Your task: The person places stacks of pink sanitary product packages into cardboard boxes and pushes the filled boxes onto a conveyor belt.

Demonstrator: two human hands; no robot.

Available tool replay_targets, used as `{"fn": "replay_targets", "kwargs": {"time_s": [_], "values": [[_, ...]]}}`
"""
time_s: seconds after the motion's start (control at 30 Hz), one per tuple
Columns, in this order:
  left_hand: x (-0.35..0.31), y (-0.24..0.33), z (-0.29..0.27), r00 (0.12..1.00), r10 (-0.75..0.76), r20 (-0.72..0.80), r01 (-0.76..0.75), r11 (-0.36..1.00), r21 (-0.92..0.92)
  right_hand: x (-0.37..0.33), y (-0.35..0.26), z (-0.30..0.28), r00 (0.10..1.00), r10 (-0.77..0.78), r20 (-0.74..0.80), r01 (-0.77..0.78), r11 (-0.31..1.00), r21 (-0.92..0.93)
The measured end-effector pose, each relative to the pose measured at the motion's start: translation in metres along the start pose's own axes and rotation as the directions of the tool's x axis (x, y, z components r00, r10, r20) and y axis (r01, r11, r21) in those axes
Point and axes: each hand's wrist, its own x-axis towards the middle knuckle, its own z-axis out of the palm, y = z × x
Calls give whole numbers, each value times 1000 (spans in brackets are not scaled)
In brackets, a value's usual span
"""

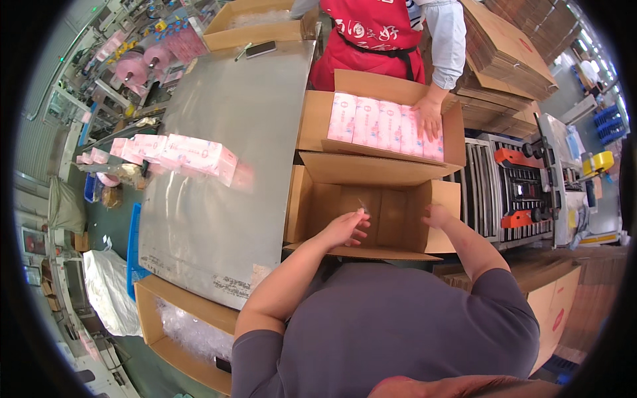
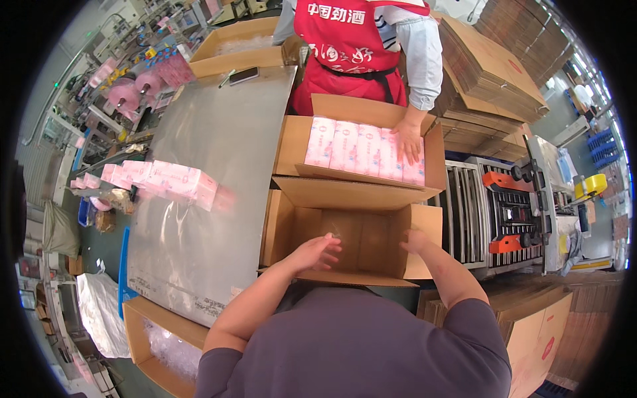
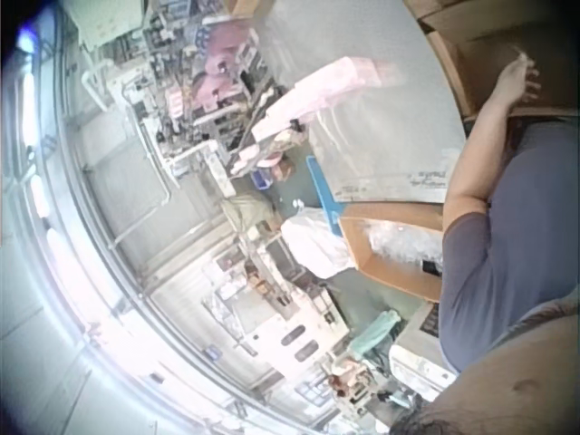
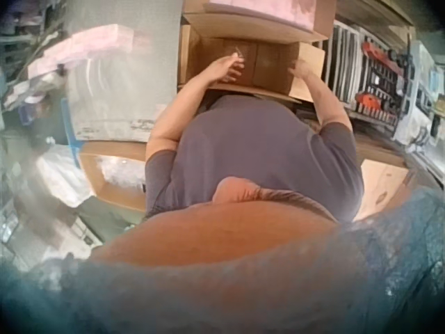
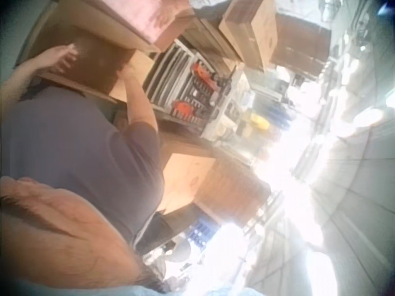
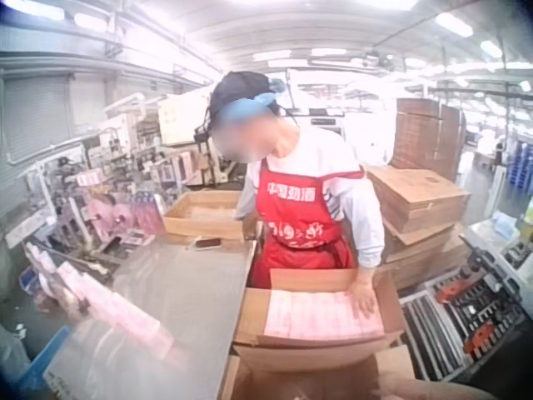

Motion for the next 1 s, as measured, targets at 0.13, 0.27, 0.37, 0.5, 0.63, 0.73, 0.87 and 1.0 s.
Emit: {"fn": "replay_targets", "kwargs": {"time_s": [0.13,0.27,0.37,0.5,0.63,0.73,0.87,1.0], "values": [[0,-18,-11,930,245,-274,51,652,757,-1,0,-11,996,3,95,6,996,-90],[-23,-26,-32,880,295,-371,187,502,845,-15,-86,-82,944,-4,330,71,979,-191],[-49,-34,-78,865,377,-332,-44,715,698,-31,-213,-131,911,-412,-26,413,911,15],[-96,-62,-125,771,467,-434,-256,850,461,-1,-392,-168,504,-781,-369,814,572,-99],[-144,-73,-180,548,515,-659,-321,857,404,57,-548,-174,365,-807,-464,805,524,-278],[-176,-55,-238,330,565,-757,-199,825,529,87,-605,-173,452,-769,-453,749,602,-275],[-192,-31,-375,-1,765,-644,9,644,765,74,-612,-143,739,-602,-303,590,795,-139],[-199,37,-460,-44,655,-754,309,727,614,62,-608,-157,844,-387,-371,376,921,-104]]}}
